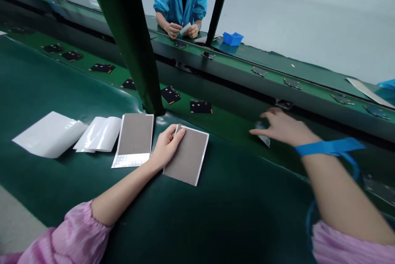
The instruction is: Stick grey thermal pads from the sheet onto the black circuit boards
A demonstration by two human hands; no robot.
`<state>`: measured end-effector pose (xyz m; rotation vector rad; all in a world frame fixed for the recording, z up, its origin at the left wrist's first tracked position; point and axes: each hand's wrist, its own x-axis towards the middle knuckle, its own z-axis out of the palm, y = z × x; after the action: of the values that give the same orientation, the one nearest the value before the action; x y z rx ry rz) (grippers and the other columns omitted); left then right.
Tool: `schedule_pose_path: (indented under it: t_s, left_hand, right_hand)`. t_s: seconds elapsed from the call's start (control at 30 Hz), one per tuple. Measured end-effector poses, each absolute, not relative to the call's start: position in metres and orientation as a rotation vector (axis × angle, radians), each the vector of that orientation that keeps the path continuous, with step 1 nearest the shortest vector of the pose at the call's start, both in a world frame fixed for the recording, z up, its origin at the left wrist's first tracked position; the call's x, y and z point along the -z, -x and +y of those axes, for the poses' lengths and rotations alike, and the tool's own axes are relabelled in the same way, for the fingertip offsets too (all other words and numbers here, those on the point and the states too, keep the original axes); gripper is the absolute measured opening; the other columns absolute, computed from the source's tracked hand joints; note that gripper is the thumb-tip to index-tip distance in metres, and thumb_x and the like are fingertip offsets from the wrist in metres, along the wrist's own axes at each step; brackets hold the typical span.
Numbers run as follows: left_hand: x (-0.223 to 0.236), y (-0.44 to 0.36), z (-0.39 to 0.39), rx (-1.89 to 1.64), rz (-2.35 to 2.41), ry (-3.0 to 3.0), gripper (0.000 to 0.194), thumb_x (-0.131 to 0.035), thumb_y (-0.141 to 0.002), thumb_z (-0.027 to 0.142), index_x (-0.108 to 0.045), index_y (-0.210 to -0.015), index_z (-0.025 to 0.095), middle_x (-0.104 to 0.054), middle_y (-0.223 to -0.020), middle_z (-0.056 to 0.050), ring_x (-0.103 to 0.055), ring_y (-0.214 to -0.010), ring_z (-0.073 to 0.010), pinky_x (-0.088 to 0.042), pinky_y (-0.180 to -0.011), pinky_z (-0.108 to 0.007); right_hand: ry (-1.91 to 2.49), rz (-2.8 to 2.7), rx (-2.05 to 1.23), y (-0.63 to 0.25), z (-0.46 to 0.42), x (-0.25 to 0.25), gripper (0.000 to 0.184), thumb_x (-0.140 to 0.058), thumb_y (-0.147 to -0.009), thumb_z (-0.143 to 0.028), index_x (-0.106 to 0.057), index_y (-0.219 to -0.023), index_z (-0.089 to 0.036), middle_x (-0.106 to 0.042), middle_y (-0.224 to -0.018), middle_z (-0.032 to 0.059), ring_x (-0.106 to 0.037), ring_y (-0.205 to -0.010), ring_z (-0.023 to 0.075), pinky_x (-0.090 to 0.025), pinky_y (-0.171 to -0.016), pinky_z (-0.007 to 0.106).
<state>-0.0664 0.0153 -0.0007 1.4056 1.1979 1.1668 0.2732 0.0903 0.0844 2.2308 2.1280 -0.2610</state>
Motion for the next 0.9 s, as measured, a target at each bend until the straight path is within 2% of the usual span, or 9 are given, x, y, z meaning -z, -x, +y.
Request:
schedule_pose_path:
  t_s: [0.07,0.13,0.23,0.37,0.57,0.7,0.8,0.9]
  left_hand:
    - [0.0,0.066,0.015,-1.156,1.186,-1.425,0.029,-0.047,-0.092,0.044,-0.058,-0.084,0.018,-0.054,-0.068,0.002,-0.048,-0.062,-0.0128,-0.034,-0.057,-0.023]
    - [-0.001,0.067,0.015,-1.146,1.181,-1.451,0.03,-0.047,-0.092,0.044,-0.056,-0.08,0.018,-0.051,-0.066,0.002,-0.046,-0.061,-0.0124,-0.034,-0.056,-0.023]
    - [-0.002,0.067,0.015,-1.146,1.168,-1.479,0.029,-0.048,-0.091,0.042,-0.056,-0.078,0.017,-0.047,-0.065,0.003,-0.043,-0.06,-0.0116,-0.033,-0.056,-0.024]
    - [0.0,0.067,0.017,-1.146,1.164,-1.479,0.028,-0.048,-0.091,0.041,-0.056,-0.078,0.017,-0.047,-0.063,0.002,-0.042,-0.059,-0.0116,-0.033,-0.054,-0.024]
    - [0.0,0.066,0.018,-1.122,1.15,-1.494,0.027,-0.049,-0.091,0.04,-0.058,-0.079,0.017,-0.054,-0.066,0.001,-0.047,-0.061,-0.0121,-0.035,-0.056,-0.024]
    - [-0.003,0.066,0.017,-1.098,1.172,-1.496,0.028,-0.048,-0.092,0.039,-0.058,-0.077,0.018,-0.053,-0.066,0.001,-0.047,-0.061,-0.0127,-0.034,-0.054,-0.025]
    - [-0.004,0.066,0.017,-1.081,1.189,-1.499,0.03,-0.048,-0.091,0.041,-0.057,-0.074,0.018,-0.052,-0.064,0.001,-0.047,-0.06,-0.0128,-0.034,-0.054,-0.025]
    - [-0.002,0.066,0.018,-1.067,1.193,-1.494,0.031,-0.047,-0.092,0.042,-0.058,-0.077,0.018,-0.055,-0.067,0.001,-0.049,-0.062,-0.0133,-0.034,-0.055,-0.024]
  right_hand:
    - [-2.18,2.398,0.418,-0.218,0.085,-0.073,0.053,-0.063,-0.066,-0.067,-0.063,-0.093,-0.021,-0.055,-0.123,0.0176,-0.056,-0.103,0.0424,-0.049,-0.081,0.059]
    - [-2.063,2.716,0.649,-0.167,0.076,-0.066,0.046,-0.052,-0.077,-0.065,-0.066,-0.09,-0.023,-0.058,-0.118,0.0131,-0.057,-0.104,0.0344,-0.051,-0.081,0.05]
    - [-1.864,2.972,0.941,-0.115,0.067,-0.063,0.038,-0.054,-0.081,-0.059,-0.068,-0.082,-0.023,-0.061,-0.112,0.0098,-0.059,-0.097,0.0273,-0.051,-0.075,0.04]
    - [-1.718,2.978,1.15,-0.092,0.066,-0.062,0.033,-0.06,-0.08,-0.055,-0.069,-0.079,-0.023,-0.06,-0.112,0.0083,-0.059,-0.091,0.0244,-0.05,-0.071,0.037]
    - [-1.7,3.03,1.166,-0.1,0.071,-0.056,0.041,-0.053,-0.082,-0.061,-0.066,-0.077,-0.022,-0.059,-0.109,0.0085,-0.059,-0.09,0.0233,-0.049,-0.071,0.035]
    - [-1.86,3.025,0.832,-0.139,0.113,-0.056,0.045,-0.054,-0.078,-0.067,-0.065,-0.078,-0.023,-0.057,-0.111,0.0094,-0.058,-0.086,0.023,-0.048,-0.072,0.036]
    - [-1.758,2.791,0.774,-0.177,0.161,-0.05,0.052,-0.052,-0.074,-0.072,-0.064,-0.075,-0.022,-0.062,-0.094,0.0101,-0.058,-0.084,0.0255,-0.047,-0.076,0.039]
    - [-1.694,2.613,0.792,-0.2,0.192,-0.041,0.052,-0.054,-0.069,-0.073,-0.065,-0.073,-0.022,-0.064,-0.092,0.0096,-0.06,-0.086,0.0273,-0.046,-0.077,0.04]
